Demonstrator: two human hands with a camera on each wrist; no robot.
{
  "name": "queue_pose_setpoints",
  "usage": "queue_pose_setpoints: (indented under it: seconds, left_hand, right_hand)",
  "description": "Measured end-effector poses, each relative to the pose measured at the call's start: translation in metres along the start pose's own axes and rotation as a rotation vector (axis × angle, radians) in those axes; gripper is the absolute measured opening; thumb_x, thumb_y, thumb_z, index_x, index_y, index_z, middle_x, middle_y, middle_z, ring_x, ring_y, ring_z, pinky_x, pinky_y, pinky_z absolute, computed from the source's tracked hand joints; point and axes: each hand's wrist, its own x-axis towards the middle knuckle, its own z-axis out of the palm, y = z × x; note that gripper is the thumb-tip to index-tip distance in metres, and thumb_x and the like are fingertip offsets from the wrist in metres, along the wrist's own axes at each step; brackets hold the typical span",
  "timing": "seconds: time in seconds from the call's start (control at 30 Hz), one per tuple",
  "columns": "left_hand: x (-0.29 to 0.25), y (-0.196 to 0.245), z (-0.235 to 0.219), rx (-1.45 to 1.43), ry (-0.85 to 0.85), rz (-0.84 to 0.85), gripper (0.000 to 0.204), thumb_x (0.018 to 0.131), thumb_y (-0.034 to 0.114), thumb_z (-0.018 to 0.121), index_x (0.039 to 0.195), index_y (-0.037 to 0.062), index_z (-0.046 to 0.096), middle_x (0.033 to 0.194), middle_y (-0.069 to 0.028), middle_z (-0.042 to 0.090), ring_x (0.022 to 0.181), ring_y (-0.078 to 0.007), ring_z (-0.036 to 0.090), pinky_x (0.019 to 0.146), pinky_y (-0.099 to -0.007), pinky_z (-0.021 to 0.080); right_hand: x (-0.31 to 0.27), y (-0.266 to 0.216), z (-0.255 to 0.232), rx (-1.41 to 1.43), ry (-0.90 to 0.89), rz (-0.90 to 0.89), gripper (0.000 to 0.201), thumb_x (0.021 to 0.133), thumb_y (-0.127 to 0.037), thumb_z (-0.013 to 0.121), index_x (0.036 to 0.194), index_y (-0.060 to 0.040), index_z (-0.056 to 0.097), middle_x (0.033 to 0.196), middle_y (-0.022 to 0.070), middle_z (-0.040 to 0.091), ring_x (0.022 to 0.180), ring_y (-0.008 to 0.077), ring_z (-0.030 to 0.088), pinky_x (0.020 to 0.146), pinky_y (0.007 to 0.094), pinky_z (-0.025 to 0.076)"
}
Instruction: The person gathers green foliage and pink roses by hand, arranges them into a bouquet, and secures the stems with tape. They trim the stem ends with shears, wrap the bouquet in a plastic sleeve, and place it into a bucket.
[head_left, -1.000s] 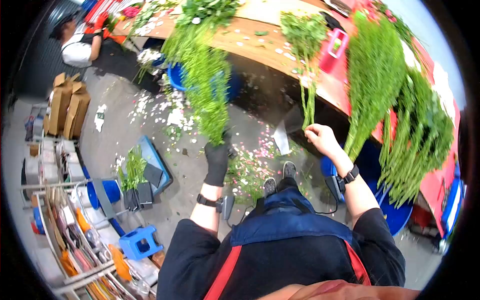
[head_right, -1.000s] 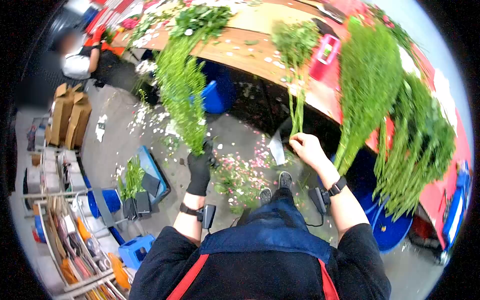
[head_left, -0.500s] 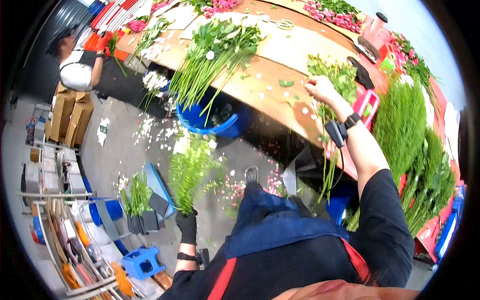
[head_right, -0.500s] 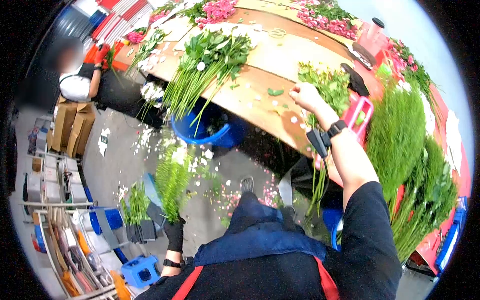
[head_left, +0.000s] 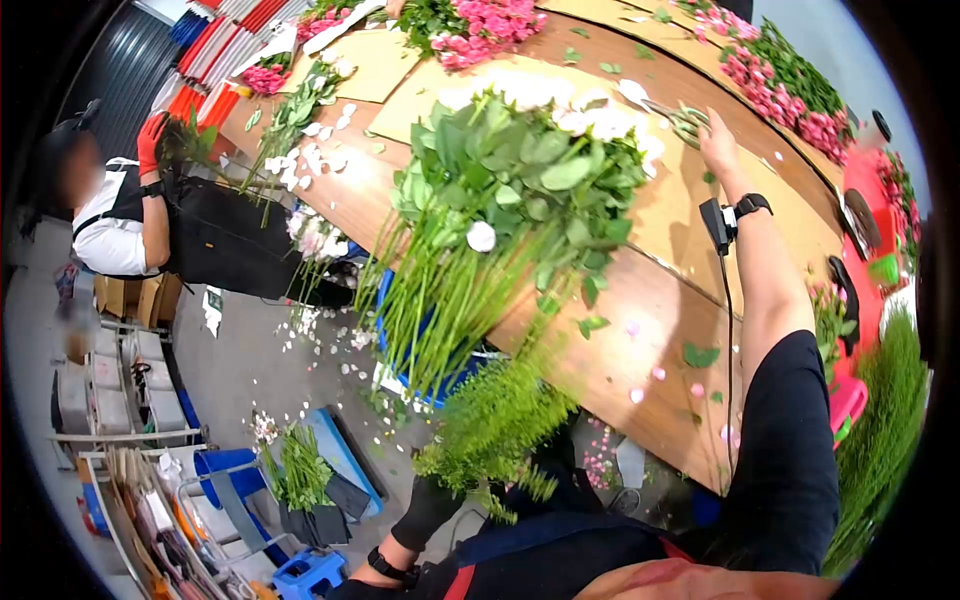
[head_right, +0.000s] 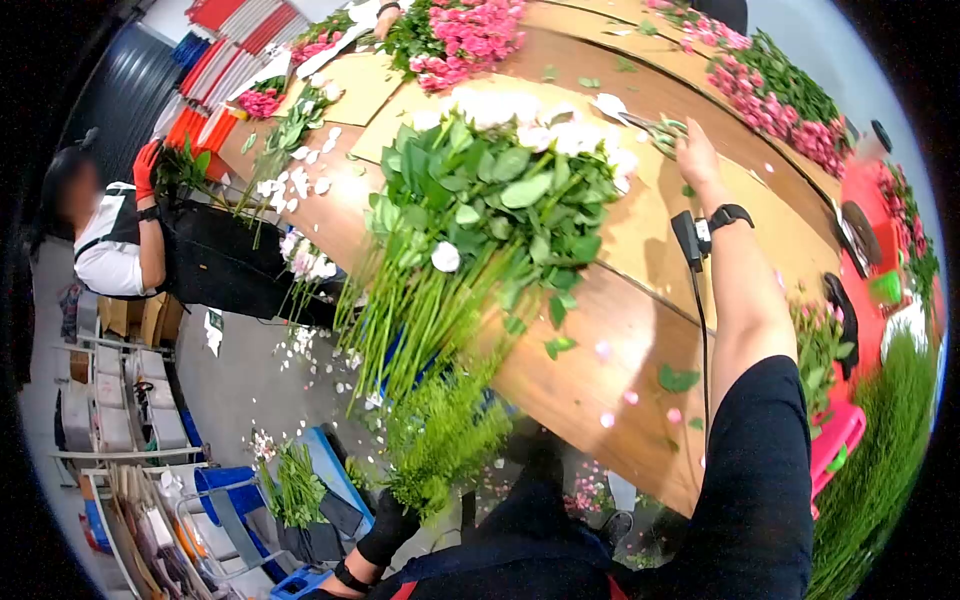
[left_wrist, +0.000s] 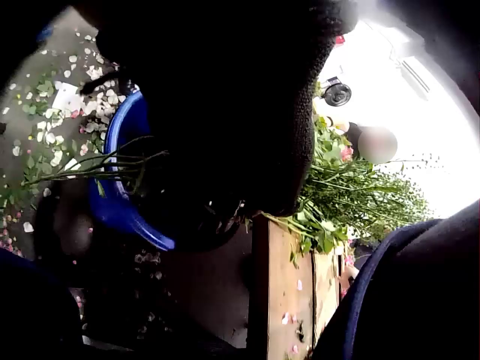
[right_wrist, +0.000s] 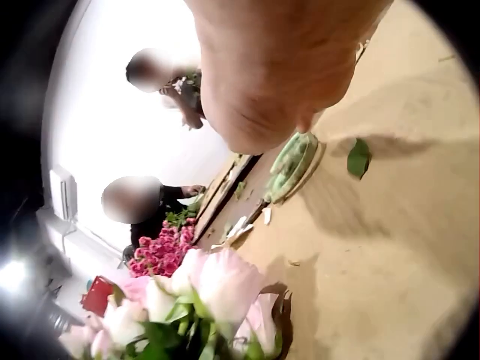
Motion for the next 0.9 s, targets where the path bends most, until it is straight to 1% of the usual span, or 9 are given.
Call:
queue_pose_setpoints:
  seconds: [0.13,0.23,0.37,0.43,0.5,0.63,0.7,0.73,0.9]
  left_hand:
    - [0.026,0.002,-0.018,-0.409,0.047,-0.349,0.022,0.082,0.001,0.058,0.103,0.0006,0.065,0.095,-0.0132,0.068,0.09,-0.0255,0.066,0.078,-0.0353,0.05]
    - [0.036,-0.001,-0.016,-0.483,0.027,-0.289,0.025,0.081,-0.001,0.06,0.105,0.0004,0.064,0.095,-0.011,0.068,0.083,-0.0227,0.066,0.075,-0.0335,0.052]
    - [0.054,-0.021,0.012,-0.597,-0.052,-0.248,0.024,0.079,0.011,0.066,0.101,0.0013,0.063,0.096,-0.0154,0.067,0.087,-0.0272,0.064,0.076,-0.0364,0.049]
    - [0.1,0.063,-0.034,-0.625,-0.003,-0.062,0.023,0.082,0.013,0.063,0.101,0.0009,0.062,0.093,-0.0164,0.067,0.085,-0.0274,0.064,0.075,-0.0373,0.049]
    - [0.128,0.106,-0.044,-0.472,0.108,0.243,0.025,0.084,0.015,0.062,0.105,0.0014,0.062,0.091,-0.0151,0.067,0.084,-0.0278,0.063,0.074,-0.0384,0.049]
    - [0.151,0.211,-0.044,-0.847,-0.387,0.058,0.03,0.094,0.019,0.054,0.116,-0.001,0.058,0.074,-0.0056,0.062,0.067,-0.0157,0.059,0.062,-0.0295,0.048]
    - [0.151,0.266,-0.033,-0.694,-0.433,0.271,0.033,0.097,0.023,0.05,0.117,-0.0014,0.058,0.06,-0.0034,0.054,0.054,-0.0119,0.053,0.053,-0.0273,0.044]
    - [0.141,0.31,-0.033,-0.695,-0.493,0.129,0.034,0.096,0.026,0.05,0.114,-0.001,0.059,0.058,-0.003,0.051,0.05,-0.0122,0.051,0.049,-0.0273,0.042]
    - [0.113,0.445,0.032,-0.568,-0.71,0.333,0.024,0.09,0.018,0.061,0.105,-0.0001,0.065,0.066,-0.0044,0.059,0.058,-0.0101,0.054,0.051,-0.0245,0.041]
  right_hand:
    - [-0.022,-0.051,-0.023,-0.404,-0.118,0.005,0.038,0.083,-0.017,0.057,0.115,0.0028,0.057,0.116,0.0241,0.059,0.106,0.0352,0.057,0.09,0.0425,0.044]
    - [-0.025,-0.074,-0.05,-0.258,-0.493,0.386,0.034,0.084,-0.027,0.058,0.098,0.0026,0.066,0.101,0.0221,0.065,0.095,0.0312,0.064,0.081,0.0425,0.05]
    - [-0.07,-0.102,-0.091,-0.26,-0.57,0.364,0.045,0.077,-0.04,0.064,0.087,0.0033,0.068,0.082,0.0226,0.067,0.08,0.0331,0.067,0.073,0.0391,0.052]
    - [-0.097,-0.081,-0.097,0.323,-0.564,0.58,0.037,0.074,-0.035,0.069,0.072,0.0025,0.065,0.065,0.0099,0.064,0.053,0.0135,0.058,0.048,0.0294,0.045]
    - [-0.135,-0.091,-0.151,0.646,-0.67,0.583,0.026,0.077,-0.027,0.063,0.076,-0.0016,0.065,0.061,0.0005,0.057,0.052,0.0075,0.05,0.046,0.0231,0.037]
    - [-0.269,-0.138,-0.316,1.201,-0.428,0.627,0.032,0.078,-0.013,0.056,0.107,0.0005,0.058,0.08,0.0018,0.059,0.072,0.0097,0.055,0.062,0.0237,0.046]
    - [-0.354,-0.11,-0.355,1.249,-0.313,0.599,0.028,0.076,-0.014,0.062,0.1,0.0001,0.061,0.079,-0.0001,0.057,0.065,0.0061,0.048,0.055,0.0233,0.043]
    - [-0.395,-0.104,-0.39,1.113,-0.324,0.705,0.029,0.077,-0.018,0.066,0.1,-0.0003,0.06,0.078,0.0007,0.059,0.067,0.0073,0.051,0.058,0.0239,0.043]
    - [-0.607,-0.065,-0.51,0.226,-0.203,0.878,0.025,0.074,-0.021,0.073,0.082,-0.0009,0.061,0.064,0.0021,0.057,0.057,0.01,0.05,0.051,0.028,0.041]
